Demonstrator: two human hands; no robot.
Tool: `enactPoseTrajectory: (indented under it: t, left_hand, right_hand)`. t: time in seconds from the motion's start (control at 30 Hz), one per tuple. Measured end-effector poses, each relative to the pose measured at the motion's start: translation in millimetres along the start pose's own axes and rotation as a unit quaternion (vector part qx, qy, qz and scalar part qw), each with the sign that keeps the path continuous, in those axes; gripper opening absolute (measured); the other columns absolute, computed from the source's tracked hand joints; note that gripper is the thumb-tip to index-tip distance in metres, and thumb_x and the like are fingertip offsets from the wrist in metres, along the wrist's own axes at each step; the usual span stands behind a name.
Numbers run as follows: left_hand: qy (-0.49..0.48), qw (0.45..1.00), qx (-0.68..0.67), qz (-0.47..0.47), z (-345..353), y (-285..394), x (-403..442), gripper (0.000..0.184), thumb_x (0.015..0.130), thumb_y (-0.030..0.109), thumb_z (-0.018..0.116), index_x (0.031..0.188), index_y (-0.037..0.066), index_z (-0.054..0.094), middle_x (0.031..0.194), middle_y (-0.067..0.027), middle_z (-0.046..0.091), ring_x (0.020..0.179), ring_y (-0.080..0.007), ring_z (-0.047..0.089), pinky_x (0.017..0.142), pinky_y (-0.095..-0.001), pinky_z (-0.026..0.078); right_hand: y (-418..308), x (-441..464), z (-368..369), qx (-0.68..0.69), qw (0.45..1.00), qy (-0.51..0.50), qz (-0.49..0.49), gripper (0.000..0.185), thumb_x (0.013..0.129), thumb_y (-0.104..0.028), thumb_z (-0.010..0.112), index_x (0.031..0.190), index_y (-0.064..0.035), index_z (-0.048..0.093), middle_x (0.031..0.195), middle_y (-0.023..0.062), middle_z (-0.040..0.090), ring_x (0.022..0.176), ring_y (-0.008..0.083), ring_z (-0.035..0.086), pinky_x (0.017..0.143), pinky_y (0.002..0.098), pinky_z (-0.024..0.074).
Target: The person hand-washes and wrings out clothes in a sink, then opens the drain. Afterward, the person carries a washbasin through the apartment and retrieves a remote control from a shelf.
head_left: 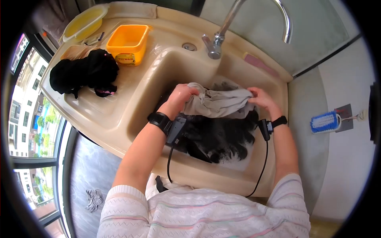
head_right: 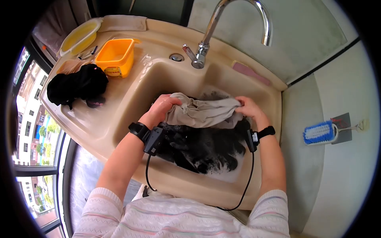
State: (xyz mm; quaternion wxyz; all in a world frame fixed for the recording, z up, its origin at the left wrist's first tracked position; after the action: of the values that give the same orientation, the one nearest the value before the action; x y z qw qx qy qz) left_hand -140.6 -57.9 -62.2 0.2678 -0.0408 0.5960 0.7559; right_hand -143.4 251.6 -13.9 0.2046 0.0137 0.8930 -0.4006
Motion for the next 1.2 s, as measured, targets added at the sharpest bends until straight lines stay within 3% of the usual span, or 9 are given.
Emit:
enactPoseTrajectory:
  t: [0.07,0.2,0.37,0.53,0.73,0.9,1.07,1.1,1.2]
  left_hand:
    - [0.045,0.999,0.03,-0.002,-8,16,-27,0.025,0.069,0.005,0.062,0.093,-0.001,0.061,0.083,-0.0071,0.062,0.072,-0.0169,0.059,0.063,-0.0307,0.048]
    - [0.07,0.993,0.096,-0.004,-35,-3,-24,0.026,0.068,0.009,0.064,0.093,0.0,0.061,0.079,-0.0069,0.061,0.07,-0.0148,0.057,0.062,-0.0307,0.047]
    - [0.053,0.945,0.317,0.061,-30,3,-13,0.032,0.064,0.02,0.061,0.09,0.002,0.063,0.091,-0.0211,0.062,0.088,-0.0339,0.06,0.077,-0.0378,0.047]
    - [0.088,0.91,0.404,0.029,-33,6,-19,0.036,0.066,0.021,0.057,0.098,0.004,0.063,0.1,-0.018,0.062,0.096,-0.0332,0.058,0.083,-0.0392,0.047]
    - [0.048,0.913,0.405,-0.013,-31,10,-25,0.045,0.065,0.023,0.057,0.106,0.006,0.058,0.098,-0.021,0.061,0.093,-0.0341,0.058,0.079,-0.0417,0.047]
    - [0.088,0.912,0.396,-0.065,-43,6,-19,0.033,0.068,0.019,0.057,0.099,0.007,0.062,0.101,-0.0161,0.062,0.097,-0.0332,0.058,0.082,-0.0398,0.047]
    - [0.125,0.934,0.334,-0.032,-60,2,-9,0.031,0.07,0.012,0.054,0.098,0.003,0.062,0.1,-0.0193,0.061,0.096,-0.0356,0.057,0.082,-0.0401,0.046]
    - [0.144,0.935,0.324,0.033,-67,-5,4,0.029,0.067,0.011,0.056,0.093,0.001,0.062,0.081,-0.0191,0.063,0.076,-0.0321,0.061,0.066,-0.038,0.048]
    - [0.212,0.962,0.174,-0.007,-81,-16,2,0.027,0.068,0.005,0.056,0.093,-0.002,0.062,0.081,-0.0112,0.063,0.075,-0.0222,0.06,0.064,-0.0349,0.047]
  right_hand:
    - [-29,10,18,-0.056,0.998,0.012,0.009,0.05,0.076,-0.014,0.063,0.122,-0.0004,0.048,0.118,0.0148,0.054,0.108,0.0234,0.052,0.091,0.0316,0.0404]
    - [-208,14,83,-0.03,0.967,-0.01,-0.251,0.052,0.081,-0.026,0.061,0.123,0.0003,0.046,0.123,0.0182,0.051,0.116,0.0254,0.047,0.095,0.0326,0.0374]
    - [-399,20,167,-0.19,0.859,0.032,-0.474,0.062,0.08,-0.04,0.059,0.123,0.0026,0.045,0.125,0.0228,0.047,0.117,0.0308,0.045,0.096,0.0334,0.0365]
    - [-437,105,260,-0.455,0.825,-0.123,-0.311,0.072,0.07,-0.054,0.06,0.11,0.0053,0.054,0.107,0.0238,0.057,0.099,0.0329,0.056,0.084,0.037,0.0439]
    - [-429,124,272,-0.482,0.815,-0.198,-0.254,0.061,0.068,-0.051,0.062,0.096,0.0021,0.062,0.087,0.0148,0.063,0.081,0.0257,0.06,0.07,0.0322,0.0476]
    - [-454,113,232,-0.225,0.883,-0.13,-0.391,0.051,0.075,-0.044,0.062,0.103,-0.0018,0.062,0.091,0.0085,0.064,0.081,0.0179,0.059,0.072,0.0295,0.0468]
    - [-406,80,154,0.154,0.923,-0.156,-0.317,0.023,0.078,-0.02,0.064,0.094,-0.0033,0.061,0.082,0.0036,0.06,0.072,0.0118,0.057,0.066,0.0252,0.048]
    - [-389,69,139,0.27,0.893,-0.194,-0.304,0.015,0.077,-0.01,0.065,0.089,-0.0027,0.06,0.078,0.0025,0.058,0.066,0.0107,0.056,0.062,0.023,0.0484]
    - [-286,57,125,0.344,0.896,-0.163,-0.227,0.009,0.08,-0.006,0.061,0.087,-0.0045,0.057,0.079,0.0011,0.056,0.068,0.0116,0.056,0.064,0.0246,0.0492]
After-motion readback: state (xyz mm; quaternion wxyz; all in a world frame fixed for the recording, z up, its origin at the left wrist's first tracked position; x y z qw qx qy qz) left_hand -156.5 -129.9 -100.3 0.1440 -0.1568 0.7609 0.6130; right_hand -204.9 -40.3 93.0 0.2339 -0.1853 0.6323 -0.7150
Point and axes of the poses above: each hand's wrist, its own x-axis towards the middle knuckle, its own z-axis out of the palm, y = z × x, the point moved 9 cm from there along x, towards the middle knuckle
